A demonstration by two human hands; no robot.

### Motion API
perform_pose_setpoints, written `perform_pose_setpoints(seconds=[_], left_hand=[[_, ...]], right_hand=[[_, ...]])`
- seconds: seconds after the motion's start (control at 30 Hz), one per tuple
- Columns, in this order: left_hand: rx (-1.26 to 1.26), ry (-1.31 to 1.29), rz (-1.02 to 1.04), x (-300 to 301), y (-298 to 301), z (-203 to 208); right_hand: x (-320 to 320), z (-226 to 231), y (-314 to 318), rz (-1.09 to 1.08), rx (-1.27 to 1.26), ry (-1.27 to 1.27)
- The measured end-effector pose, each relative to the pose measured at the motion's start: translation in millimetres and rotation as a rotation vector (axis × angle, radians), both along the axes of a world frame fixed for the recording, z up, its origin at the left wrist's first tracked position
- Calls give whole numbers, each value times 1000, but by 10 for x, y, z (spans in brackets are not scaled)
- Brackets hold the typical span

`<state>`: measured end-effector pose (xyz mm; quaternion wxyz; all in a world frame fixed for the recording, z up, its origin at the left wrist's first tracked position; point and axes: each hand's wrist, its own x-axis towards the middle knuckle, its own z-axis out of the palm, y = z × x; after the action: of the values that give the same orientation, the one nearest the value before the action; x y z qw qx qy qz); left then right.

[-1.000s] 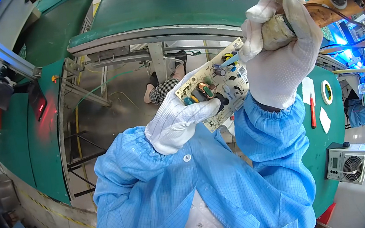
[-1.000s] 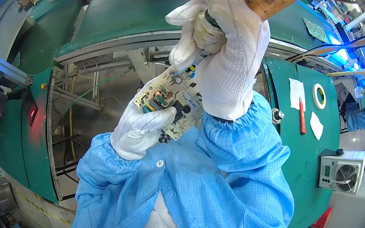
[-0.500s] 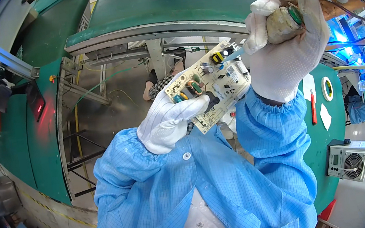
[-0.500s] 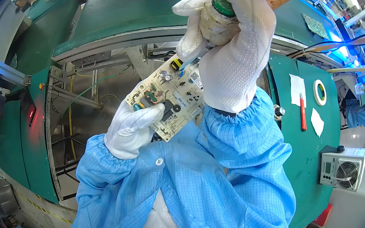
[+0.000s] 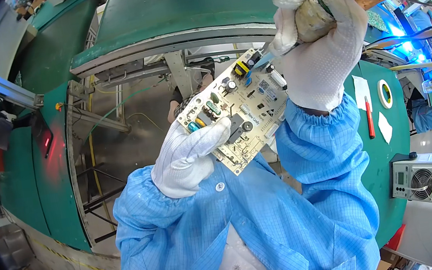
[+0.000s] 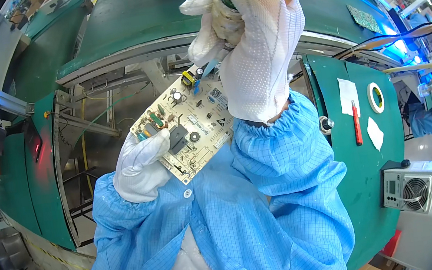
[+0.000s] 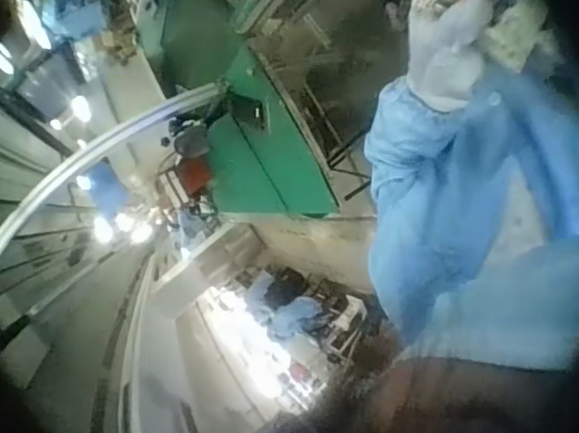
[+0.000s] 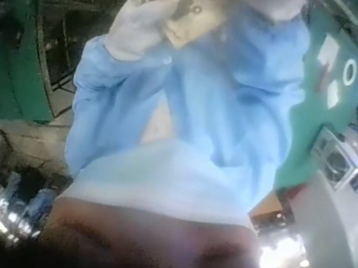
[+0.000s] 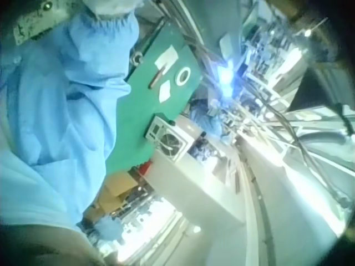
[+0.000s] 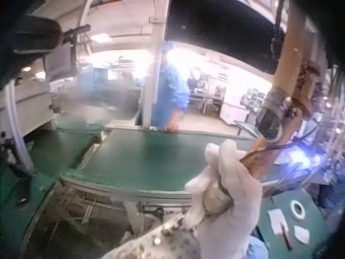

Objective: Scan and assemble electronic circuit boards on a manufacturing production line using an automated tool.

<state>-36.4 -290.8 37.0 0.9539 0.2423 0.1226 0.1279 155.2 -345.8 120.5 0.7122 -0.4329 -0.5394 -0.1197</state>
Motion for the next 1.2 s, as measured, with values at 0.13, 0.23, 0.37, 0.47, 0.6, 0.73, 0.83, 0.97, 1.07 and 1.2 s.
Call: perform_pose_setpoints(seconds=[0.13, 0.23, 0.37, 0.47, 0.6, 0.73, 0.83, 0.97, 1.07, 1.2], left_hand=[[-28, 49, 40, 14, -40, 87], [-40, 2, 4, 8, -13, 72], [-50, 54, 57, -29, 3, -41], [-23, 24, 53, 0, 50, -8], [42, 23, 91, -38, 80, -98], [-65, -20, 65, -25, 85, -11], [-80, -27, 69, -23, 72, -28], [-102, -2, 69, -23, 58, 47], [-121, -7, 52, -38, 60, 44], [45, 37, 56, -75, 64, -69]], right_hand=[[-22, -28, 10, -7, 4, -21], [-10, -46, 73, -11, 8, -36], [13, -58, 25, 3, 10, -59], [49, -66, 12, 3, 12, -74], [89, -78, 3, 7, 15, -96], [118, -96, 4, 7, 17, -119], [131, -106, -4, 10, 20, -137], [184, -114, 4, 13, 25, -160], [175, -122, 7, 15, 31, -178], [181, -128, 9, 17, 37, -202]])
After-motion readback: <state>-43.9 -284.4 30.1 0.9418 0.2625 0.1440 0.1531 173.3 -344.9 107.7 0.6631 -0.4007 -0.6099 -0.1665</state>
